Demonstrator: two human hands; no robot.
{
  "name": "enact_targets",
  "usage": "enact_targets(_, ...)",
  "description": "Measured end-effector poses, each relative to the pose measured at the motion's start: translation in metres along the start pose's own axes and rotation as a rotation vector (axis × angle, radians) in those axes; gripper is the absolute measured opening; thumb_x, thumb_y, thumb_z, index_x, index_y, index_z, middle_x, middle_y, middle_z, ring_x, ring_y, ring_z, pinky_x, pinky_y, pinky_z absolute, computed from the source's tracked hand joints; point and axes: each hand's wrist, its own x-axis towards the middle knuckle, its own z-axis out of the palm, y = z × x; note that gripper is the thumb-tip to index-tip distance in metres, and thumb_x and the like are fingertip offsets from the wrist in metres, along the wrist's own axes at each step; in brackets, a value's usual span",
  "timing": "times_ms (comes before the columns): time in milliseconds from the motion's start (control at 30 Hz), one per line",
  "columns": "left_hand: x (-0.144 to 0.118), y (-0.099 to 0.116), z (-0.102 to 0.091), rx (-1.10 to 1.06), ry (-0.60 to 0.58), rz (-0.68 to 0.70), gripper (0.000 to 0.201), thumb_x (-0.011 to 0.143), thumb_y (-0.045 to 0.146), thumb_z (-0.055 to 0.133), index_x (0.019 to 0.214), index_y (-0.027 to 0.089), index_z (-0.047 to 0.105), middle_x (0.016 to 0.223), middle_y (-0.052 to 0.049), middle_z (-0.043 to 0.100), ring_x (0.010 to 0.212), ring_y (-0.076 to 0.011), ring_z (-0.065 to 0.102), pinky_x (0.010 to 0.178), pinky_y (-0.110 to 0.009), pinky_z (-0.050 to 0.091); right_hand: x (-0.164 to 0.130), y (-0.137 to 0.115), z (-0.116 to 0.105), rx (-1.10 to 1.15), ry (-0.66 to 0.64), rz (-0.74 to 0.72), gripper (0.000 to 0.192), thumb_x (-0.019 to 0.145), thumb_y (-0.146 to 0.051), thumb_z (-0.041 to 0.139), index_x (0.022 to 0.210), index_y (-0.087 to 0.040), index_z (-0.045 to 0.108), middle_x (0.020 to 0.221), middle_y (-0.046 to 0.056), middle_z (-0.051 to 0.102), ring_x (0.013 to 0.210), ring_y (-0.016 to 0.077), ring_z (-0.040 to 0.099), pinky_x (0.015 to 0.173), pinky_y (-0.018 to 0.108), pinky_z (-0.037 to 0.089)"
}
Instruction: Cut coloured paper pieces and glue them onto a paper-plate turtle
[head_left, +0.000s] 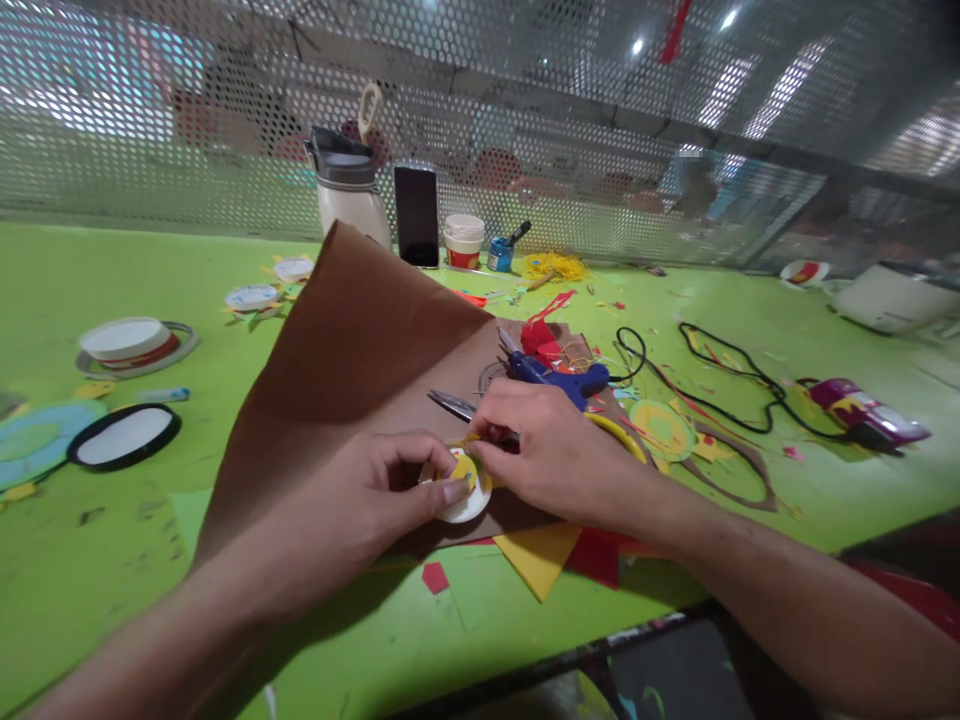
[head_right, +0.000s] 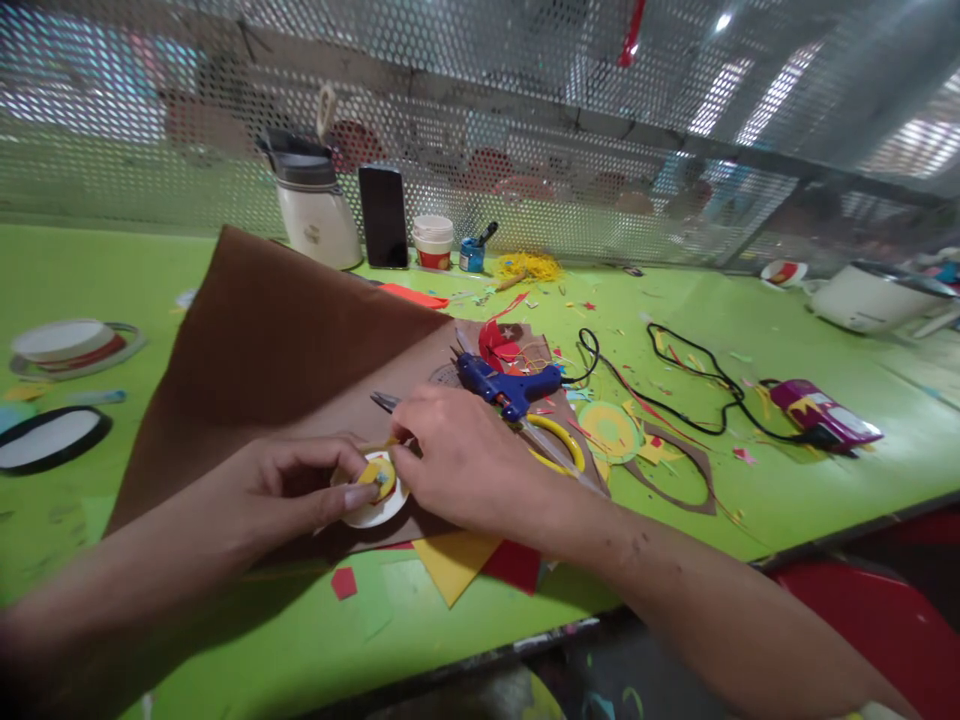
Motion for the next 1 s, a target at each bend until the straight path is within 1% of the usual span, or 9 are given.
enact_targets(100,-0.001,0.000,0.002,0.006,0.017,0.023,0.020,0.072,0.037,0.069,0.071,0.018,0.064,0.067,0.000,0.060,0.057,-0.0113,0.046,0.049,-0.021,0.034,0.001,-0.003,-0.002,-0.070,-0.023,-0.005,0.011,0.081,-0.010,0.059,0.072,-0.013,0.063,0.072,0.001,0.055,0.066,0.0114,0.048,0.061,0.025,0.036)
enact_targets(267,0.000,-0.001,0.002,-0.002,-0.004,0.001,0.023,0.073,0.040,0.068,0.074,0.018,0.063,0.068,0.000,0.061,0.054,-0.0098,0.044,0.048,-0.021,0.032,0.002,-0.007,-0.004,-0.153,-0.065,-0.006,0.010,0.081,-0.010,0.059,0.073,-0.012,0.064,0.075,0.003,0.057,0.069,0.0133,0.050,0.062,0.026,0.037)
enact_targets(500,0.000,-0.002,0.002,-0.016,0.023,0.016,0.022,0.069,0.040,0.071,0.071,0.019,0.065,0.069,0.000,0.063,0.061,-0.0138,0.054,0.054,-0.024,0.040,0.002,-0.008,-0.002,-0.166,-0.079,0.007,0.010,0.081,-0.012,0.059,0.073,-0.012,0.065,0.075,0.004,0.059,0.068,0.0137,0.051,0.062,0.027,0.037)
enact_targets(567,-0.001,0.000,0.003,-0.048,0.022,-0.006,0.021,0.067,0.039,0.072,0.070,0.019,0.065,0.068,0.000,0.063,0.062,-0.0147,0.056,0.054,-0.024,0.041,0.001,-0.008,-0.002,-0.165,-0.070,0.012,0.011,0.081,-0.011,0.058,0.073,-0.012,0.065,0.075,0.004,0.059,0.068,0.0139,0.051,0.062,0.027,0.037)
enact_targets(667,-0.002,0.001,0.002,-0.108,-0.002,-0.056,0.020,0.069,0.037,0.072,0.069,0.019,0.064,0.068,0.001,0.064,0.061,-0.0130,0.055,0.052,-0.022,0.039,0.001,-0.008,-0.003,-0.144,-0.063,0.022,0.011,0.081,-0.012,0.059,0.075,-0.012,0.067,0.075,0.004,0.059,0.069,0.0143,0.052,0.063,0.028,0.038)
enact_targets(733,-0.003,0.001,0.000,-0.113,-0.002,-0.040,0.019,0.069,0.036,0.072,0.070,0.019,0.064,0.069,0.001,0.064,0.060,-0.0121,0.055,0.053,-0.021,0.039,0.000,-0.008,-0.006,-0.107,-0.051,0.028,0.011,0.081,-0.013,0.059,0.079,-0.013,0.069,0.077,0.004,0.061,0.071,0.0147,0.054,0.065,0.028,0.040)
enact_targets(800,-0.003,0.000,-0.003,-0.100,0.015,-0.010,0.019,0.068,0.037,0.073,0.071,0.019,0.066,0.070,0.000,0.065,0.061,-0.0129,0.055,0.054,-0.022,0.040,0.000,-0.009,-0.009,-0.074,-0.025,0.043,0.013,0.082,-0.013,0.058,0.086,-0.014,0.070,0.082,0.005,0.064,0.075,0.0156,0.056,0.069,0.028,0.041)
enact_targets(867,-0.003,0.000,-0.006,-0.103,0.031,-0.015,0.020,0.066,0.037,0.074,0.072,0.019,0.067,0.071,-0.001,0.067,0.062,-0.0147,0.058,0.054,-0.023,0.042,0.000,-0.010,-0.012,-0.050,0.006,0.068,0.014,0.081,-0.013,0.060,0.090,-0.015,0.070,0.086,0.005,0.066,0.079,0.0163,0.058,0.072,0.029,0.043)
enact_targets(1000,-0.003,0.000,-0.005,-0.216,0.022,-0.062,0.021,0.068,0.036,0.075,0.075,0.018,0.066,0.077,-0.003,0.069,0.070,-0.0175,0.063,0.062,-0.026,0.047,0.001,-0.010,-0.022,0.043,0.028,0.136,0.013,0.076,-0.010,0.065,0.088,-0.014,0.070,0.088,0.005,0.067,0.080,0.0160,0.059,0.073,0.028,0.045)
